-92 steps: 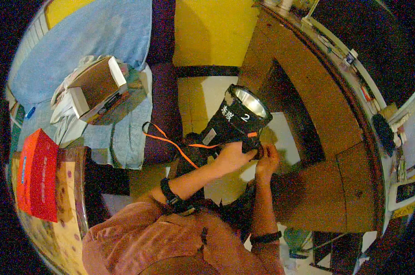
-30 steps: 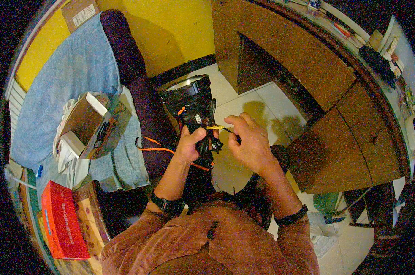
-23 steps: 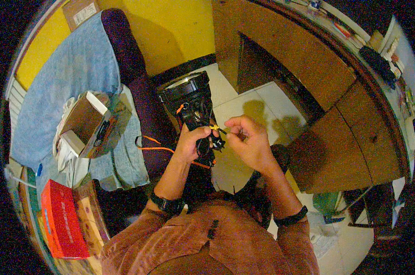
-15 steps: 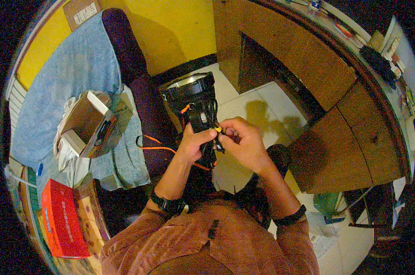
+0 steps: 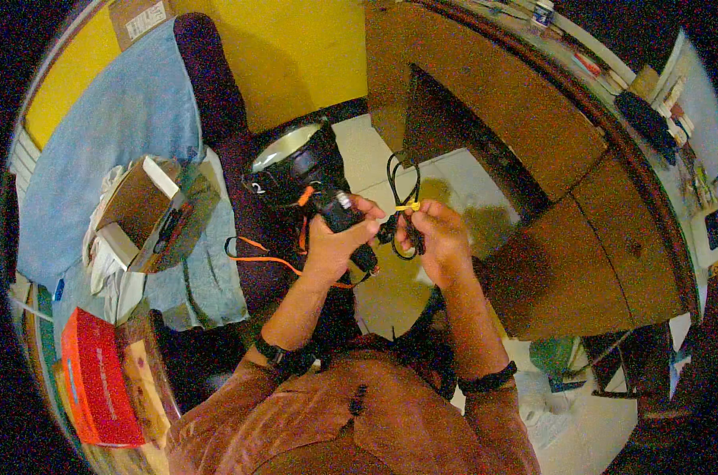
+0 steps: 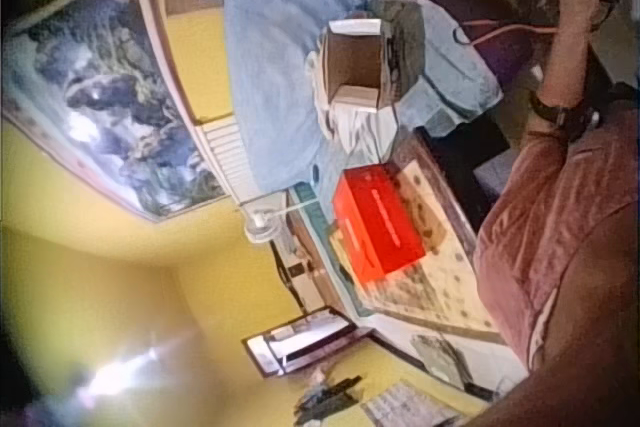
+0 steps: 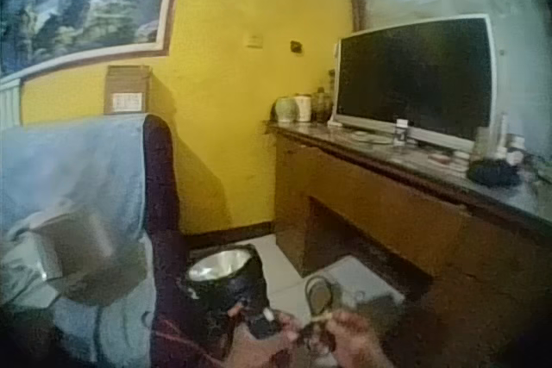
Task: The person unpacks a black work lamp from a cardboard box, attaches the power cord, and plugs it into a wall outlet. They then fold the box, place it aside, and briefly handle small bottles on a nearby table.
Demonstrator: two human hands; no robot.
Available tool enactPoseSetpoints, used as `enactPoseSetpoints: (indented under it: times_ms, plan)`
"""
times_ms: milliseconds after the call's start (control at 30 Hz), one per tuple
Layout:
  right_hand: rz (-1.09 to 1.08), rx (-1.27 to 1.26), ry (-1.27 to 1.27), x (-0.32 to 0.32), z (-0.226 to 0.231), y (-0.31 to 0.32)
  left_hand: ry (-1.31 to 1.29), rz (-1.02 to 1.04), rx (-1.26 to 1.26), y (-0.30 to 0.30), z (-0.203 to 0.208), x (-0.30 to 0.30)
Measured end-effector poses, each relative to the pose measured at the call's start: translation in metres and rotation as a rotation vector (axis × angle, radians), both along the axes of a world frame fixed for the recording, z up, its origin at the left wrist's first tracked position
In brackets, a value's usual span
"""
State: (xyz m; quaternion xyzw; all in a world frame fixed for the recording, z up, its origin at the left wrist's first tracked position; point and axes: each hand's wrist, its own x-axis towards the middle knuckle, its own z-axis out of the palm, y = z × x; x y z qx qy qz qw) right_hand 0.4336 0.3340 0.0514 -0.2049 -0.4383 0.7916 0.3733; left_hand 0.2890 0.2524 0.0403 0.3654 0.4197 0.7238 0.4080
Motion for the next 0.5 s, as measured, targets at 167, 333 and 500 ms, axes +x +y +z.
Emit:
enactPoseSetpoints:
  times_ms: [167, 333, 500]
  plan:
    - [-0.049, 0.151, -0.178, -0.013, -0.007, -0.009, 0.313, 0.207, -0.147, 0.005, 0.002, 0.011]
    - [-0.311, 0.637, -0.359, -0.028, -0.014, -0.02, 0.426, 0.324, -0.179, 0.006, 0.0, 0.009]
    - [-0.228, 0.612, -0.377, -0.032, -0.018, -0.02, 0.308, 0.32, -0.111, 0.005, -0.003, 0.005]
